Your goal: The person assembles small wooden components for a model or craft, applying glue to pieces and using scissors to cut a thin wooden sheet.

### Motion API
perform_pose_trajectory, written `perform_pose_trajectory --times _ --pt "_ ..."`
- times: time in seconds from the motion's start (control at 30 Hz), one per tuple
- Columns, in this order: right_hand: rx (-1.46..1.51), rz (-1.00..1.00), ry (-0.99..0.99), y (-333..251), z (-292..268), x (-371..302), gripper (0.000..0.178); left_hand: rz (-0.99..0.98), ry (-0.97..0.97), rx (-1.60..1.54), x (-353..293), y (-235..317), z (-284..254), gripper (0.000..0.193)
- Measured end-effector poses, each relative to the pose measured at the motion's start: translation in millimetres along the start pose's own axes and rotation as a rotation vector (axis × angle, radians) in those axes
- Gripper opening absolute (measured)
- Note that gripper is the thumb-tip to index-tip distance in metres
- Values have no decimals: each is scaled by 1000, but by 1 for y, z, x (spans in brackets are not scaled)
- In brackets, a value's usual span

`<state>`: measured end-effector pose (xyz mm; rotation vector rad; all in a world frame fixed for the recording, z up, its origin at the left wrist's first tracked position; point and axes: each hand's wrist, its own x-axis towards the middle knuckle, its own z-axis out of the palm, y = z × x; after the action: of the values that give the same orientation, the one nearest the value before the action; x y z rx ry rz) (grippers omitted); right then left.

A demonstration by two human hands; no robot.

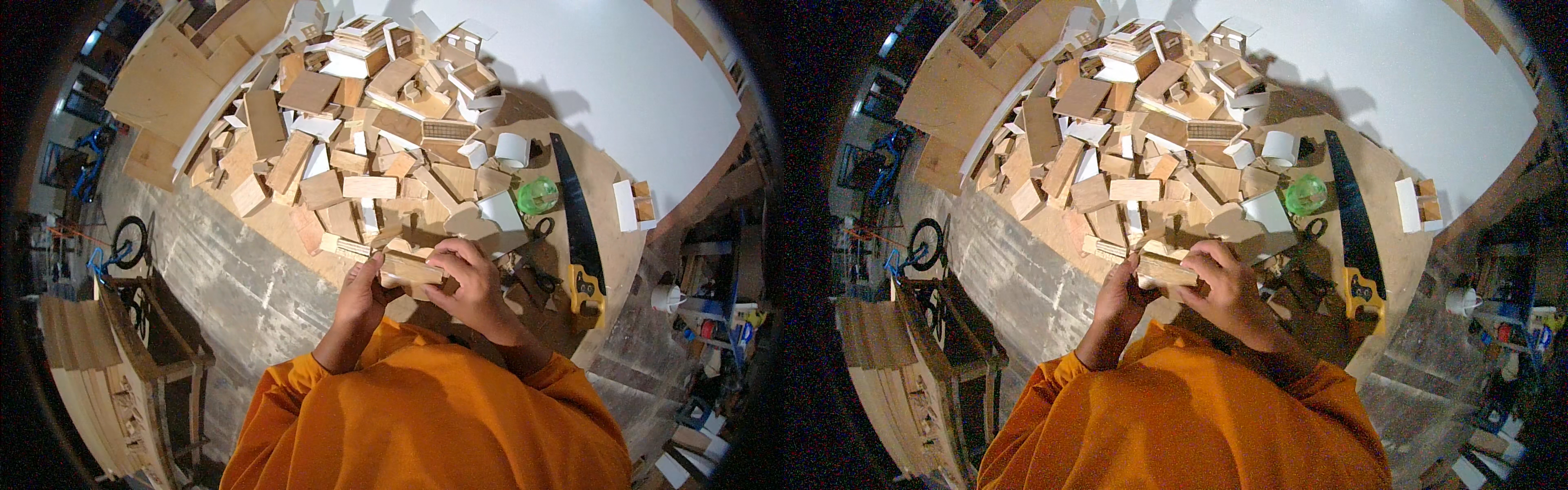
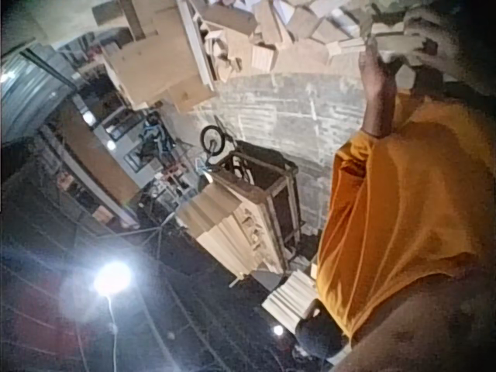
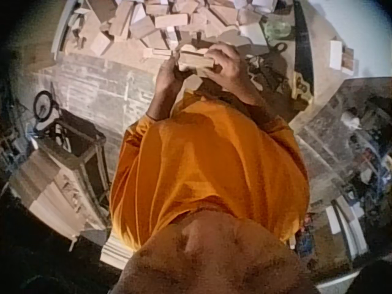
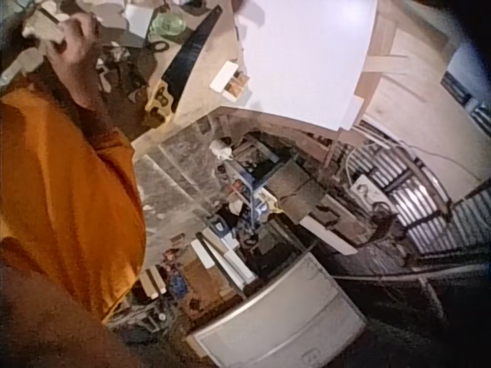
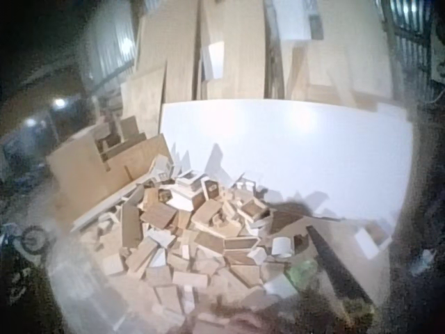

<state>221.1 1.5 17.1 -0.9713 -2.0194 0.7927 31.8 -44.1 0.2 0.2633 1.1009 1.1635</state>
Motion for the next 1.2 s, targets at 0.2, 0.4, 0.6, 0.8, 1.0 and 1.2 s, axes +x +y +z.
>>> perform_pose_trajectory --times 0.2,0.4,0.6,0.8,1.0,1.2 --pt "-16 6 10 9 -11 -1 39 2 47 25 5 -1 1 46" --pt "-451 164 422 67 -81 8 30 28 -13 -92 10 -4 -16 41" --pt "-648 435 165 90 -126 15 26 86 -89 52 13 -4 -19 46" --pt "-633 453 102 91 -123 26 18 26 -108 -158 14 -7 -30 39" --pt "-819 349 116 83 -113 27 14 -13 -134 -108 14 -5 -29 28" --pt "-826 337 61 86 -110 29 15 6 -54 -125 15 -13 -36 30"
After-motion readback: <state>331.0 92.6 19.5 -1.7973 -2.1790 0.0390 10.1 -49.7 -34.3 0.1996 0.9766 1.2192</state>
